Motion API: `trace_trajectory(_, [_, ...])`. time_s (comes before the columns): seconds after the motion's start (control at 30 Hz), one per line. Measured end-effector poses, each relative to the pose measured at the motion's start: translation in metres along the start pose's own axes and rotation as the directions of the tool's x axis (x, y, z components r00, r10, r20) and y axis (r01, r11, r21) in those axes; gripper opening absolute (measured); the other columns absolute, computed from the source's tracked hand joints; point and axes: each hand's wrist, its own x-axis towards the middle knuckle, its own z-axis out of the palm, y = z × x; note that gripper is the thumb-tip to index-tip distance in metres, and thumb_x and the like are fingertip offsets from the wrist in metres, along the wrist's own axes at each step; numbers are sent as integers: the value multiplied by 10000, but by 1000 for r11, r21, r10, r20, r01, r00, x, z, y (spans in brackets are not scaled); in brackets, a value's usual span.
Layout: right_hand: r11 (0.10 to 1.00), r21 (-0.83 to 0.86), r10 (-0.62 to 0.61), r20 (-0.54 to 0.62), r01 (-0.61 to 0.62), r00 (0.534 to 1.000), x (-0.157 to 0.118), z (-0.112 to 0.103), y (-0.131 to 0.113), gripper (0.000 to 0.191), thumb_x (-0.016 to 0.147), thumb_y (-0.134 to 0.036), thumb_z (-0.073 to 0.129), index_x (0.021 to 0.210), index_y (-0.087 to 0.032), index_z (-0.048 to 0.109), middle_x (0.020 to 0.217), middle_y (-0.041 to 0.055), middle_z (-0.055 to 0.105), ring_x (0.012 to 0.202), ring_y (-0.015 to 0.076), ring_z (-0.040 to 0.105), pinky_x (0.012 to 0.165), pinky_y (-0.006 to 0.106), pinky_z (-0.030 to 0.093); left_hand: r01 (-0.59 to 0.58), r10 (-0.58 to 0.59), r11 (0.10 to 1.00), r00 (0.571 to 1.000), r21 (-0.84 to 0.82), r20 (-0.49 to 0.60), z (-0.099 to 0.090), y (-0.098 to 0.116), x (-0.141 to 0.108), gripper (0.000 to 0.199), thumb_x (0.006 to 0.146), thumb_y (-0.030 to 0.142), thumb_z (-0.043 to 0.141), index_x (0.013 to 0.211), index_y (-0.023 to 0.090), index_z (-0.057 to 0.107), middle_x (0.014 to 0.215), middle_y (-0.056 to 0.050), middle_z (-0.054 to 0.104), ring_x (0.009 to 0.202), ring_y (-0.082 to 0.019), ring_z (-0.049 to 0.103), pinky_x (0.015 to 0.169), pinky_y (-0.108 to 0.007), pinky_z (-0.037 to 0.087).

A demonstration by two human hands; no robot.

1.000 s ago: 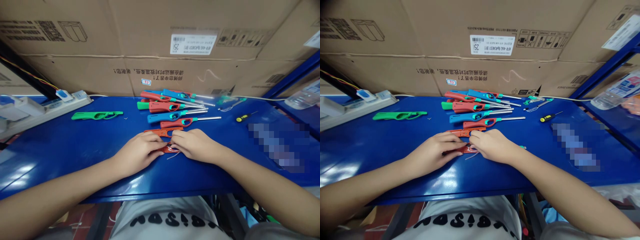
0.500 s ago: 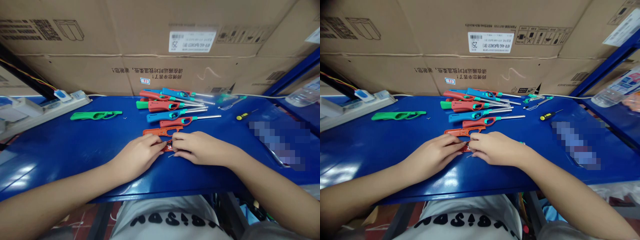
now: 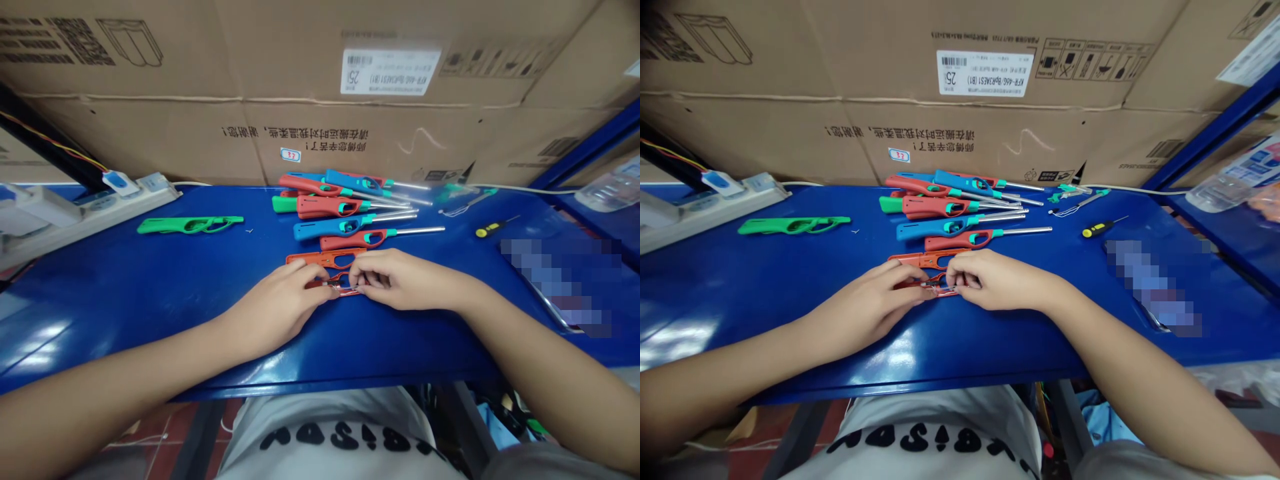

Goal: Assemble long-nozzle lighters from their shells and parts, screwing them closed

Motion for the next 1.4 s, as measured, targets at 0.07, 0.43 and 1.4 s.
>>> trace_trajectory(0.07, [999, -31, -27, -8, 27, 1000, 0, 0, 0, 195, 835, -48, 547, 941, -168, 657, 843, 3, 636, 671, 104, 527, 596, 224, 412, 0, 0, 1000, 1000, 0, -3, -1, 0, 0, 336, 1039, 208, 448, 1281, 270, 673, 1201, -105, 621, 1133, -276, 560, 946, -466, 518])
trace_trajectory(0.43, [993, -61, -104, -13, 103, 995, -4, -7, -7, 166, 825, -70, 593, 915, -161, 699, 870, 26, 645, 679, 111, 571, 634, 242, 466, -51, 63, 992, 992, 114, -107, 3, -2, -2, 316, 1038, 206, 453, 1249, 256, 683, 1269, -50, 689, 1146, -237, 629, 949, -393, 556])
trace_trajectory(1.4, [568, -246, 324, -810, -785, 489, -25, -74, 126, 487, 942, -344, 389, 1308, -121, 619, 1288, 254, 577, 1216, 436, 502, 926, 582, 450, -105, 127, 981, 984, 163, -128, 3, -7, -4, 322, 1007, 147, 445, 1227, 202, 673, 1289, -78, 695, 1143, -252, 673, 896, -396, 599])
